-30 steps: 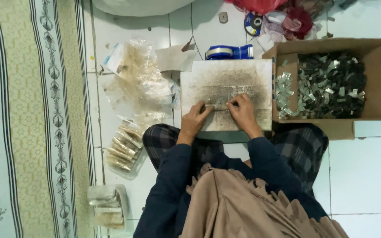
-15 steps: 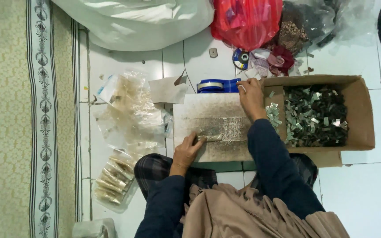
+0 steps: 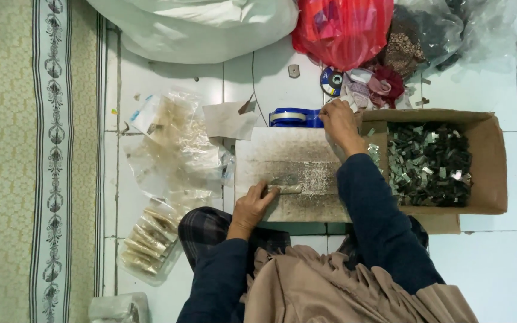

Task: The person picks up several small, flat, rectangular metal pieces one by one from a cardboard box, places them into a clear plastic bag, and then puts the filled bag onto a pile on the floor.

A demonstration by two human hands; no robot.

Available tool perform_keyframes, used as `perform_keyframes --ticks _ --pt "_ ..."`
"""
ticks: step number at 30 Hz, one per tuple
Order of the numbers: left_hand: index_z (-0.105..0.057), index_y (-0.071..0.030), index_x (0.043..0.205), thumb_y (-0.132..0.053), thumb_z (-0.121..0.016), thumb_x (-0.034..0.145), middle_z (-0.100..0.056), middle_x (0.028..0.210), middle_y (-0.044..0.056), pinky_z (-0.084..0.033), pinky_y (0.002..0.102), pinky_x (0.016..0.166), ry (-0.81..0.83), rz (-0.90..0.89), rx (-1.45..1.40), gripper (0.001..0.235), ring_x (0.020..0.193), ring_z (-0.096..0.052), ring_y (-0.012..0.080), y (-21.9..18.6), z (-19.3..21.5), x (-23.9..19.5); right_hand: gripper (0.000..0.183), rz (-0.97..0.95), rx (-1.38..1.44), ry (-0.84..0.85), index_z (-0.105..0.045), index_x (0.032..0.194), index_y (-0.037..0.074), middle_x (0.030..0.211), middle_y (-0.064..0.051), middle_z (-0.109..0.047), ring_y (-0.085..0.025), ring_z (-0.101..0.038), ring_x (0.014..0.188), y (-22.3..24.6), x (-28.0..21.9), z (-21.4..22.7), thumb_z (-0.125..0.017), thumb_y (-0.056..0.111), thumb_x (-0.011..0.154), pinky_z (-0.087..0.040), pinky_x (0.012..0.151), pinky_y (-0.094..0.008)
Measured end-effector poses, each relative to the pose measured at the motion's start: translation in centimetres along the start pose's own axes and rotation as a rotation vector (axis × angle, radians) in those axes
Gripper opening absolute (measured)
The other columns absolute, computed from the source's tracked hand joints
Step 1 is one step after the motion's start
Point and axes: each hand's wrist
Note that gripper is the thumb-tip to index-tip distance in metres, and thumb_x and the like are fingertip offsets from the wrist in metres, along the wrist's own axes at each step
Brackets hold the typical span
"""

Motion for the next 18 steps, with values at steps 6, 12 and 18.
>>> perform_keyframes --ticks 6,12,18 --pt "-0.061 -0.04 0.11 -0.023 -0.052 0.105 -0.064 0.111 -0.002 -0.05 0.019 0.056 -0.003 0.01 0.002 0.02 0.076 -0.063 0.011 -0.1 -0.3 -0.2 0.016 -0.043 0.228 0.111 -0.079 0.11 0.016 0.104 -0.019 -0.074 -0.042 -0.069 0.107 -0.6 0.7 1.7 -0.071 0.015 0.096 -0.055 0.092 -0.053" --pt "-0.062 -0.04 0.11 -0.021 -0.052 0.105 -0.064 0.108 -0.003 -0.049 0.018 0.056 -0.003 0.017 0.018 0.022 0.074 -0.062 0.0105 -0.2 -0.1 0.0 0.034 -0.15 0.396 0.163 -0.069 0.125 0.013 0.091 -0.019 -0.072 -0.044 -0.07 0.098 1.2 -0.1 5.8 -0.068 0.007 0.092 -0.052 0.087 -0.055" --pt "-0.063 -0.04 0.109 -0.024 -0.051 0.106 -0.065 0.108 -0.003 -0.051 0.019 0.057 0.001 0.015 -0.001 0.02 0.076 -0.063 0.0104 0.0 0.1 0.2 0.032 -0.243 0.298 0.141 -0.06 0.127 0.014 0.086 -0.012 -0.072 -0.038 -0.073 0.09 -3.9 0.9 2.3 -0.063 0.005 0.096 -0.057 0.078 -0.051"
Point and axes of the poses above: each hand's wrist, its own x-axis towards the middle knuckle, its own z-axis out of the back of the hand, y = z × x
